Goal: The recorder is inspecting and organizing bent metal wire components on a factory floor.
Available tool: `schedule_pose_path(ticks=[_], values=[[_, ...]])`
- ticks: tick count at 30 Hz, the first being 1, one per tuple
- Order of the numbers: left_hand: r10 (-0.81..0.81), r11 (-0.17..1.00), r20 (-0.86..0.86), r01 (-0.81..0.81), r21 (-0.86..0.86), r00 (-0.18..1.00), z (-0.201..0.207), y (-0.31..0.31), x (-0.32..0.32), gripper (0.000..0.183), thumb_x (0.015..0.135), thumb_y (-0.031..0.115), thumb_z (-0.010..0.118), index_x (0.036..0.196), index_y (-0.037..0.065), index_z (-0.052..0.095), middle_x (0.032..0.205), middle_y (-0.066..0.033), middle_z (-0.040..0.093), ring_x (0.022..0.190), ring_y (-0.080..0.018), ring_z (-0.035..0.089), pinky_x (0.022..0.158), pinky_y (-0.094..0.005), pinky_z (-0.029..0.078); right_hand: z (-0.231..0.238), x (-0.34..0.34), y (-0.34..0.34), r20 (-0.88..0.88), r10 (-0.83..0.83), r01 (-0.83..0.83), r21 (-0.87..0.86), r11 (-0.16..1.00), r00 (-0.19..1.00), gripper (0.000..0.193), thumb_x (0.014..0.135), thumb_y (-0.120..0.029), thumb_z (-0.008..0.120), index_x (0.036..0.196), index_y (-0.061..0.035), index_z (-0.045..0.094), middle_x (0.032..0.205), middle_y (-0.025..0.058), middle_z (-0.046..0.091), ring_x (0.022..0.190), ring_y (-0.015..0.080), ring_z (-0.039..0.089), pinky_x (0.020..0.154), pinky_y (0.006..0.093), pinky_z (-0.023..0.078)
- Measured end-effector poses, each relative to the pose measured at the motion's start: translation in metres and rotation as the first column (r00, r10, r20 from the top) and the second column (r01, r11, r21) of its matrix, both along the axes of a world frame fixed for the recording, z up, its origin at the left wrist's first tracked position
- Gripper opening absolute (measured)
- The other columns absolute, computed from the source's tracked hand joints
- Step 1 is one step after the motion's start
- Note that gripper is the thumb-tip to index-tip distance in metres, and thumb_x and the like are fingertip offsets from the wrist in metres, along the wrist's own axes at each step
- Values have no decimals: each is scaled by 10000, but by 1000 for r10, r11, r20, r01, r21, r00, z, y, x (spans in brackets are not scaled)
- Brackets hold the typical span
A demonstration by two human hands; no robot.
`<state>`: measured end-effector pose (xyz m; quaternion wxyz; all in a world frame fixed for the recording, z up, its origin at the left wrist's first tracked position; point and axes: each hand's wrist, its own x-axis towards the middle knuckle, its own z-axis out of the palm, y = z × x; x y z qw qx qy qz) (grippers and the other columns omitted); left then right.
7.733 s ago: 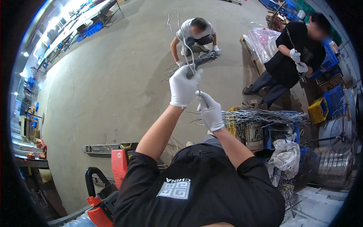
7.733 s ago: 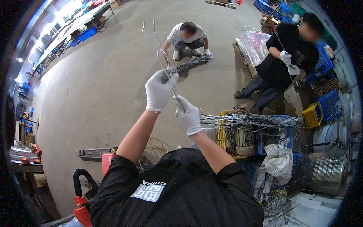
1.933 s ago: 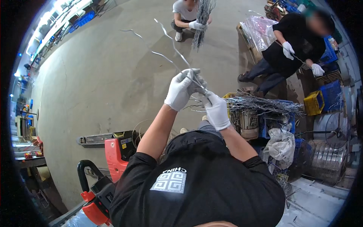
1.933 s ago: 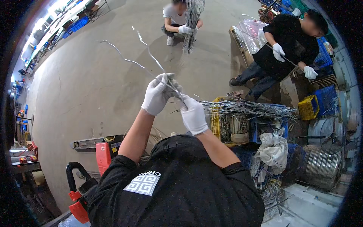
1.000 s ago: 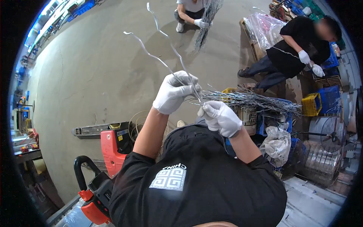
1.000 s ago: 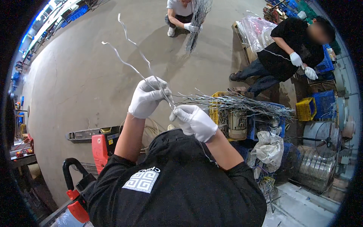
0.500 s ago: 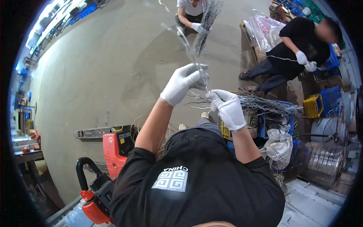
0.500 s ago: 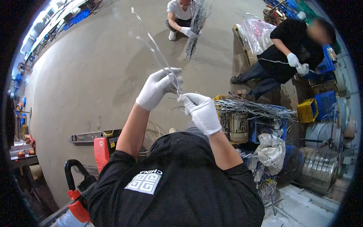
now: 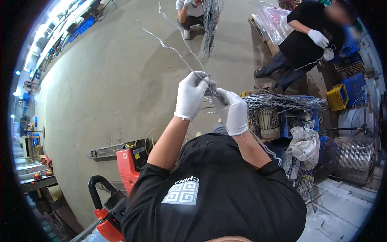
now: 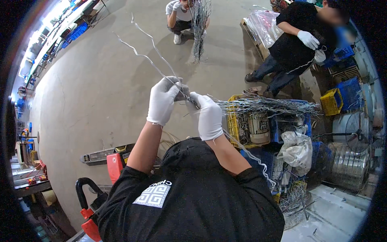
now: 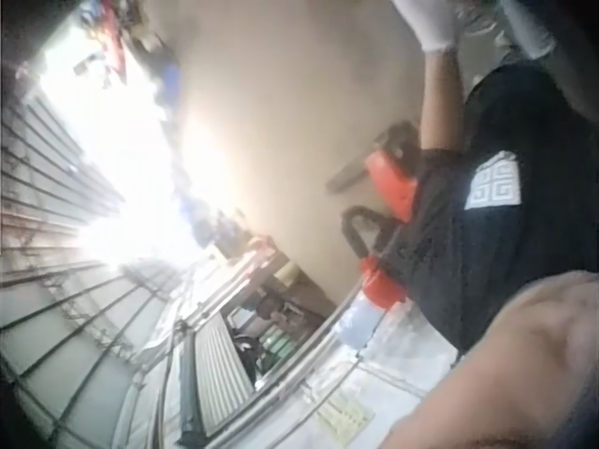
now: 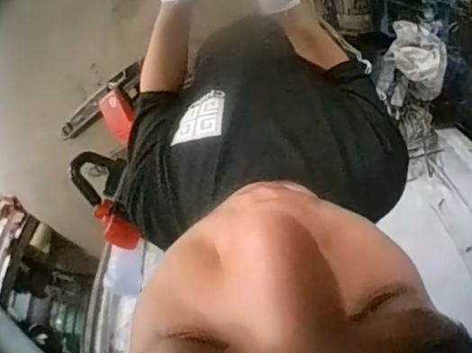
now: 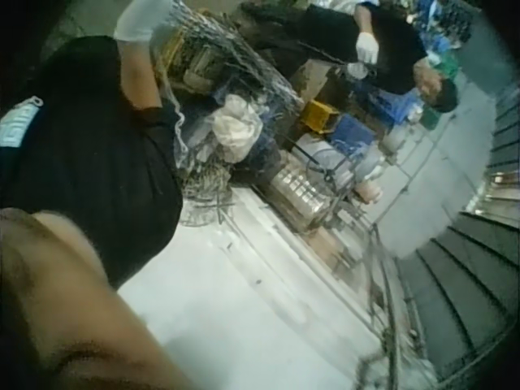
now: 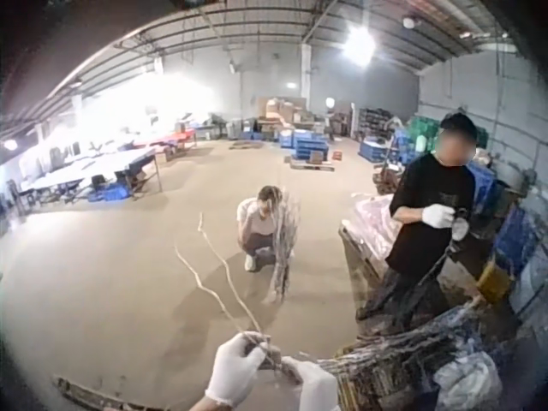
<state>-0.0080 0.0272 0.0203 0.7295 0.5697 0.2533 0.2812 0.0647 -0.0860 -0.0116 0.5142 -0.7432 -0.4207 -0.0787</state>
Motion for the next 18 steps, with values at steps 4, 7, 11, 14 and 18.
schedule_pose_path(ticks=[4,7,11,14,18], values=[[22,999,-52,-20,34,998,-8,-1,-1,104,871,3,495,958,-17,550,833,-102,616,734,-145,614,672,-241,509,-5,-2,-2,-33,-4,4,-16,1000,999,232,700,-73,685,928,-58,646,694,51,632,569,202,564,557,292,449],[32,998,-118,-26,49,993,-13,-2,-1,112,867,-2,500,968,-16,546,843,-92,609,750,-142,609,679,-241,502,-14,0,-5,-39,-33,29,-92,995,999,233,719,-93,675,947,-63,640,703,73,638,562,219,563,548,309,448],[5,996,-42,-1,93,999,-28,1,1,130,858,-22,497,980,-10,541,859,-81,599,765,-137,600,688,-240,494,-17,-10,-4,-60,-56,36,-295,955,997,207,745,-118,656,945,-70,638,700,95,637,559,237,564,535,324,442],[0,992,-21,3,128,1000,-29,0,2,151,844,-34,505,988,-5,539,869,-75,593,775,-135,594,693,-238,487,-23,-10,-2,-75,-72,44,-318,947,995,191,759,-133,645,941,-74,637,695,106,633,557,250,564,527,333,438],[3,983,-35,4,186,999,-21,-6,3,196,810,-52,529,998,2,536,886,-68,582,788,-134,584,701,-237,477,-30,-6,2,-101,-101,80,-194,978,990,170,777,-155,629,929,-81,636,680,117,625,552,271,562,516,346,431]])
